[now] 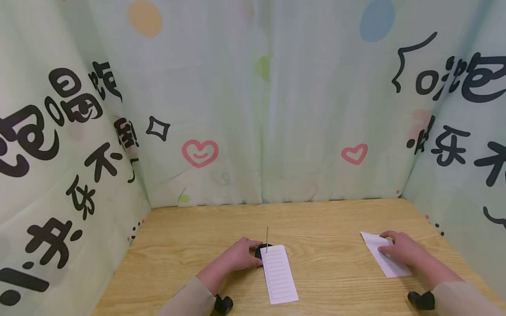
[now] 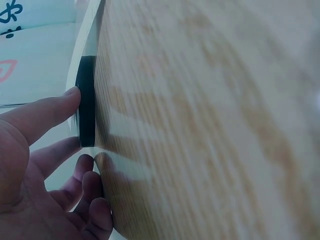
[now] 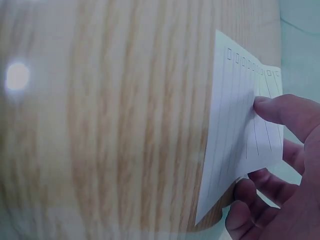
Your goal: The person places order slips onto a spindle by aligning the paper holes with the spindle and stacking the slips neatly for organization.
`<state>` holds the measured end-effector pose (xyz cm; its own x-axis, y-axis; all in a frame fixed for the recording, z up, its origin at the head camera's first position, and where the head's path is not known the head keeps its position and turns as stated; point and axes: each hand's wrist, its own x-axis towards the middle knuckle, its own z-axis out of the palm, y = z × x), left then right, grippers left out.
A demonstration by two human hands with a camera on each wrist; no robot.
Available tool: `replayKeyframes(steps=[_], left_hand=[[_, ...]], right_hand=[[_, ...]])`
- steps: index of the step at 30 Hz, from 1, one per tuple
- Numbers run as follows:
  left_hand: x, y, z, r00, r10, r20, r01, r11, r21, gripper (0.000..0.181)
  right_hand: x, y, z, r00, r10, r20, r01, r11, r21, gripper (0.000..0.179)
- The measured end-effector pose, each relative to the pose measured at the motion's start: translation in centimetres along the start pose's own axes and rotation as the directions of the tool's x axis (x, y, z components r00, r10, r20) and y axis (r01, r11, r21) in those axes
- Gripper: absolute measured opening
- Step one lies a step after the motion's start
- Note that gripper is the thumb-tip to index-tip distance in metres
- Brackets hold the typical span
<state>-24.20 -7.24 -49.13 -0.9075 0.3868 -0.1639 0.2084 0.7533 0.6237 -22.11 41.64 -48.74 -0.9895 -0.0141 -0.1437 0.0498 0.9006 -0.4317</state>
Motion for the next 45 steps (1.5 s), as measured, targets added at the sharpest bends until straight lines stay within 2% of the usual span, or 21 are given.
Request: replayKeyframes(steps=[9, 18, 29, 38, 45], left_hand=[[0.0, 0.1, -0.2, 1.000, -0.009, -0.001, 0.009, 1.000, 0.001, 0.058], [0.1, 0.2, -0.2, 1.000, 0.000, 0.003, 0.000, 1.000, 0.029, 0.057], [0.0, 0.3, -0.3, 1.000, -0.006, -0.002, 0.006, 1.000, 0.029, 0.057], [0.2, -0.3, 0.4, 1.000, -0.006, 0.008, 0.006, 1.000, 0.029, 0.057], [0.1, -0.2, 0.3, 1.000, 0.009, -0.005, -0.009, 1.000, 0.027, 0.057]], right_hand=[[-0.2, -0.5, 0.8, 0.999, 0.044, -0.007, -0.044, 0.997, 0.057, 0.062], [-1.2, -0.2, 0.5, 0.998, 0.056, -0.032, -0.053, 0.996, 0.078, 0.051], [-2.4, -2.3, -0.1, 0.998, 0.029, -0.059, -0.017, 0.983, 0.185, 0.066], [-2.6, -2.7, 0.8, 0.997, 0.012, -0.071, 0.004, 0.975, 0.223, 0.064], [-2.8, -4.2, 0.9, 0.993, -0.035, -0.110, 0.065, 0.957, 0.283, 0.064]])
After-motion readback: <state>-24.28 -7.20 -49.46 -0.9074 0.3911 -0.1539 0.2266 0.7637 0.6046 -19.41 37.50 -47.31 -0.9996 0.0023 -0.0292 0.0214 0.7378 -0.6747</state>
